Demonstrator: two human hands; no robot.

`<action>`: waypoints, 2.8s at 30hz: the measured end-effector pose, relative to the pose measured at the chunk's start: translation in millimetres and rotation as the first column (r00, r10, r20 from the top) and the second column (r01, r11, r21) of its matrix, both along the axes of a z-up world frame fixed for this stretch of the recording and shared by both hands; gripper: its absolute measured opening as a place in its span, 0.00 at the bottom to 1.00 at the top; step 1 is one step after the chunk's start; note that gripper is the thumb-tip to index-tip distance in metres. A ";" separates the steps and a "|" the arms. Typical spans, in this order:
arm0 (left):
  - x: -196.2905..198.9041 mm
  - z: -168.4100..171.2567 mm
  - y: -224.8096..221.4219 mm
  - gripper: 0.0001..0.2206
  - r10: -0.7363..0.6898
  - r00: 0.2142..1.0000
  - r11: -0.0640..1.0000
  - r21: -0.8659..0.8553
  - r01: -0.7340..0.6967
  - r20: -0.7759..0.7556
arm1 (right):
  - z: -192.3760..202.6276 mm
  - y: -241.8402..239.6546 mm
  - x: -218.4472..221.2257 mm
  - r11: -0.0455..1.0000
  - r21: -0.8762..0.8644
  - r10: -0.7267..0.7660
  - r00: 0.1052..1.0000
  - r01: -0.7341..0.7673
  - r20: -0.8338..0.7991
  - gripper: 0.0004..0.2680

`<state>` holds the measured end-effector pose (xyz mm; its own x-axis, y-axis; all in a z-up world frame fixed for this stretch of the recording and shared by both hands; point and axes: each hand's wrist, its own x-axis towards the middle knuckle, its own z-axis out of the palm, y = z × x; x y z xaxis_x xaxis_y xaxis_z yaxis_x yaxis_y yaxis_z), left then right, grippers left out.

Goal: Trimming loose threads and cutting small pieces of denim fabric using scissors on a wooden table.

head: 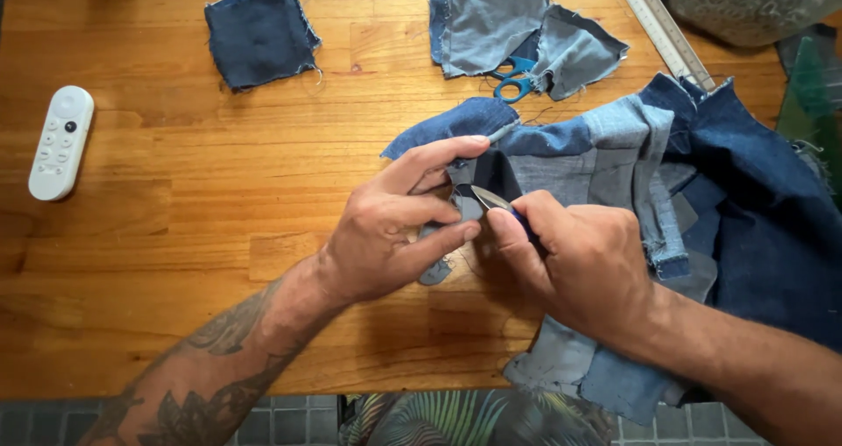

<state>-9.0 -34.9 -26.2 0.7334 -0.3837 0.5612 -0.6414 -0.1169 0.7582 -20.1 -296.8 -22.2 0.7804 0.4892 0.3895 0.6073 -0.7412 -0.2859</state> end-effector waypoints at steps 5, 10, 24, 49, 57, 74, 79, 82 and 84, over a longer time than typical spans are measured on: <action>-1.4 -1.8 -0.7 0.12 0.011 1.000 1.000 0.024 -0.011 0.017 | -3.4 3.0 -2.2 0.999 -0.029 -0.036 0.999 0.037 0.021 0.11; -1.9 2.4 -0.6 0.12 0.017 1.000 0.999 0.035 -0.018 0.022 | -1.1 4.4 -3.6 0.997 -0.034 -0.070 0.997 0.071 0.017 0.11; -1.9 0.3 -2.8 0.12 0.034 0.999 0.999 0.034 -0.035 0.018 | -4.6 4.4 -3.0 0.997 -0.046 -0.061 0.997 0.063 0.042 0.11; -3.3 10.8 0.9 0.16 -0.135 0.989 0.991 -0.016 0.134 -0.061 | 26.8 14.7 15.7 0.847 0.276 -0.113 0.660 0.454 -0.742 0.08; -12.3 -8.2 -16.2 0.15 -0.076 0.905 0.943 -0.324 -0.071 -0.419 | 23.3 16.2 12.6 0.853 0.263 -0.061 0.586 0.451 -0.808 0.10; -16.8 -6.3 -20.9 0.12 0.434 0.885 0.899 0.029 -0.436 -0.165 | -0.1 11.1 4.0 0.863 0.441 0.064 0.812 0.247 -0.580 0.06; -14.1 -11.2 -21.8 0.04 0.374 0.901 0.920 -0.040 -0.391 -0.219 | -2.6 9.2 -1.7 0.880 0.439 0.152 0.766 0.183 -0.625 0.06; -11.6 -15.9 -20.5 0.05 0.230 0.837 0.876 -0.268 -0.401 -0.497 | -3.6 7.9 -3.4 0.913 0.394 0.142 0.822 0.107 -0.552 0.07; -8.7 -22.5 -16.1 0.04 0.189 0.845 0.848 -0.350 -0.397 -0.499 | -6.3 4.5 -3.5 0.933 0.359 0.179 0.892 -0.020 -0.415 0.07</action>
<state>-17.6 -51.0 -48.7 0.9728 0.0909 0.2130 -0.2250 0.1544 0.9620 -23.6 -292.2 -28.5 0.8623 0.4743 0.1774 0.4274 -0.4939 -0.7572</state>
